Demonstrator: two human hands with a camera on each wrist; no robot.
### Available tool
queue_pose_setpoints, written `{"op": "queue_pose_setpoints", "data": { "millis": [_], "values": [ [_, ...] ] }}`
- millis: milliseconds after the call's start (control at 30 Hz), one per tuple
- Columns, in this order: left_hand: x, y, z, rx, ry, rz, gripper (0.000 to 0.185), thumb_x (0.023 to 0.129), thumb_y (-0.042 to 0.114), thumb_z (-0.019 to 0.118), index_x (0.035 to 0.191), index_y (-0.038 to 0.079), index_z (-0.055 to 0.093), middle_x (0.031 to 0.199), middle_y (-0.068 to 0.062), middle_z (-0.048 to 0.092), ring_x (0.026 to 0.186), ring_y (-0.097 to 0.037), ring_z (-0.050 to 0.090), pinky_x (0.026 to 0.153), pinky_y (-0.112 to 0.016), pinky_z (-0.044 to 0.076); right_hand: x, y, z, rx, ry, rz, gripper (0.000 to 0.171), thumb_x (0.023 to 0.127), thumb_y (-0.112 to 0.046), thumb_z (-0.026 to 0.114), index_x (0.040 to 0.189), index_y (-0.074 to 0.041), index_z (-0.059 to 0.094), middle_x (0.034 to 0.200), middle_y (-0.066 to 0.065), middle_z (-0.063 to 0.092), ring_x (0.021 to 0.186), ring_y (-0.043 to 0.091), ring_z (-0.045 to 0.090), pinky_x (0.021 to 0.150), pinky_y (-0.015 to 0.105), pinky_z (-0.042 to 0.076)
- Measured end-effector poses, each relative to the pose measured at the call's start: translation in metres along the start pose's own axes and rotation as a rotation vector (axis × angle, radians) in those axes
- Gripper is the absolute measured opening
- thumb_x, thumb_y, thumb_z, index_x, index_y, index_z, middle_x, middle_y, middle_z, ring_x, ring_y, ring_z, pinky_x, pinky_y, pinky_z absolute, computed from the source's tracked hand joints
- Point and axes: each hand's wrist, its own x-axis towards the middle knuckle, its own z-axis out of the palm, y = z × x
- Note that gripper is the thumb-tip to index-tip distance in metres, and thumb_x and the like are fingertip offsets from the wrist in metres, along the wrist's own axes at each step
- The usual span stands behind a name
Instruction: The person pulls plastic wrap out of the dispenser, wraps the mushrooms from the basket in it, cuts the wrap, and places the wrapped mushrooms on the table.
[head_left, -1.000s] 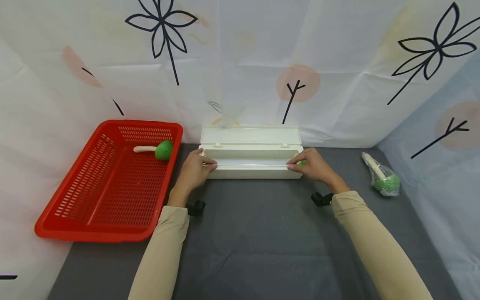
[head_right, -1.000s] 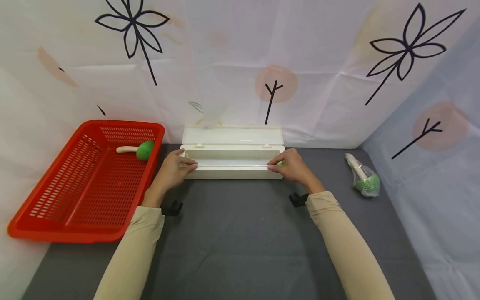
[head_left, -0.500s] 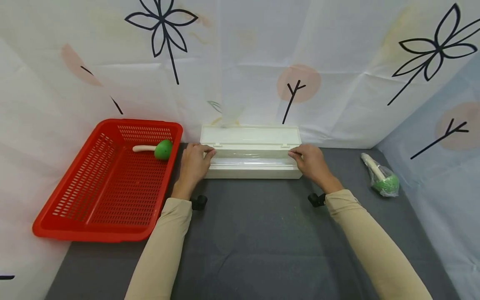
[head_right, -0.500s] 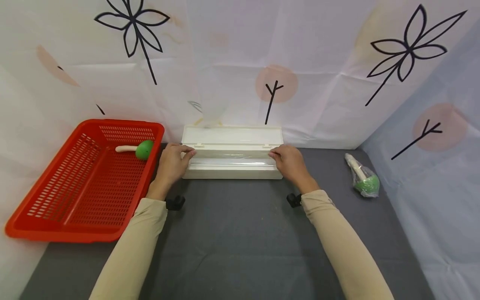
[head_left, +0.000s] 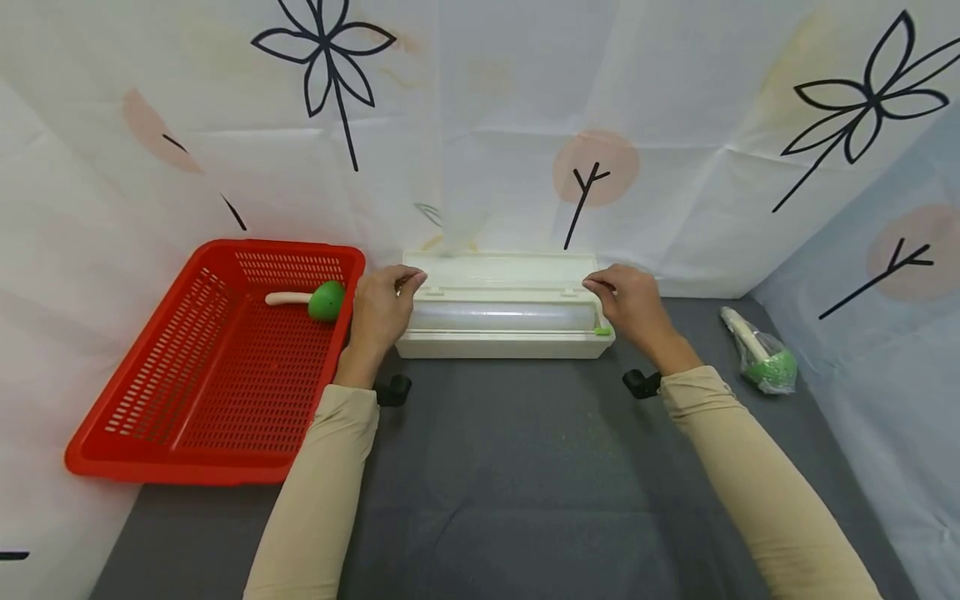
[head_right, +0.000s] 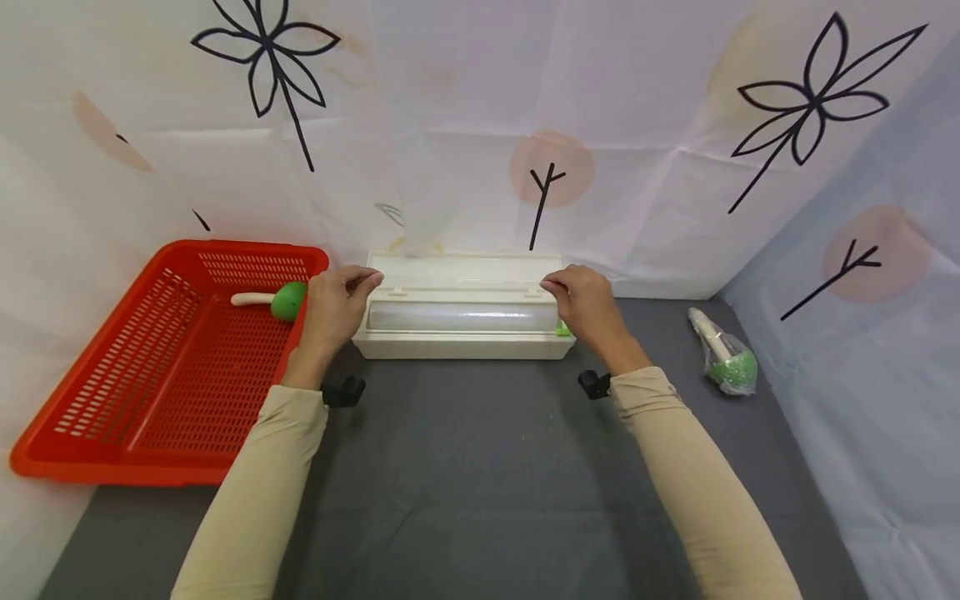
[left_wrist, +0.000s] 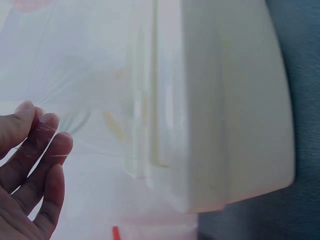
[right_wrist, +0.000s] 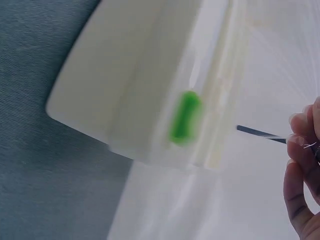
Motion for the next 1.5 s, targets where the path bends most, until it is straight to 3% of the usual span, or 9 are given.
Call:
{"op": "queue_pose_setpoints", "data": {
  "millis": [533, 1067, 1500],
  "values": [
    [0.013, 0.023, -0.016, -0.103, 0.072, 0.043, 0.016, 0.096, 0.009, 0.072, 0.101, -0.005, 0.077, 0.096, -0.020, 0.075, 0.090, -0.036, 0.068, 0.085, -0.049, 0.053, 0.018, -0.007, -0.025, 0.027, 0.099, -0.045, 0.011, 0.093, -0.003, 0.071, 0.098, 0.006, 0.076, 0.084, 0.018, 0.070, 0.073, 0.031, 0.064, 0.063, 0.043, 0.048],
    [0.026, 0.040, -0.030, -0.129, 0.125, 0.097, 0.018, 0.097, 0.010, 0.070, 0.102, -0.006, 0.077, 0.095, -0.020, 0.075, 0.086, -0.034, 0.068, 0.081, -0.045, 0.054, 0.032, -0.016, -0.043, 0.023, 0.172, -0.060, 0.013, 0.093, -0.004, 0.073, 0.098, 0.007, 0.076, 0.085, 0.021, 0.071, 0.073, 0.033, 0.064, 0.064, 0.039, 0.047],
    [0.035, 0.053, -0.040, -0.144, 0.156, 0.140, 0.019, 0.096, 0.009, 0.071, 0.101, -0.008, 0.076, 0.095, -0.022, 0.074, 0.084, -0.035, 0.067, 0.078, -0.044, 0.052, 0.046, -0.019, -0.057, 0.011, 0.243, -0.098, 0.013, 0.091, -0.005, 0.075, 0.096, 0.007, 0.076, 0.084, 0.020, 0.071, 0.076, 0.033, 0.068, 0.066, 0.044, 0.050]
  ]
}}
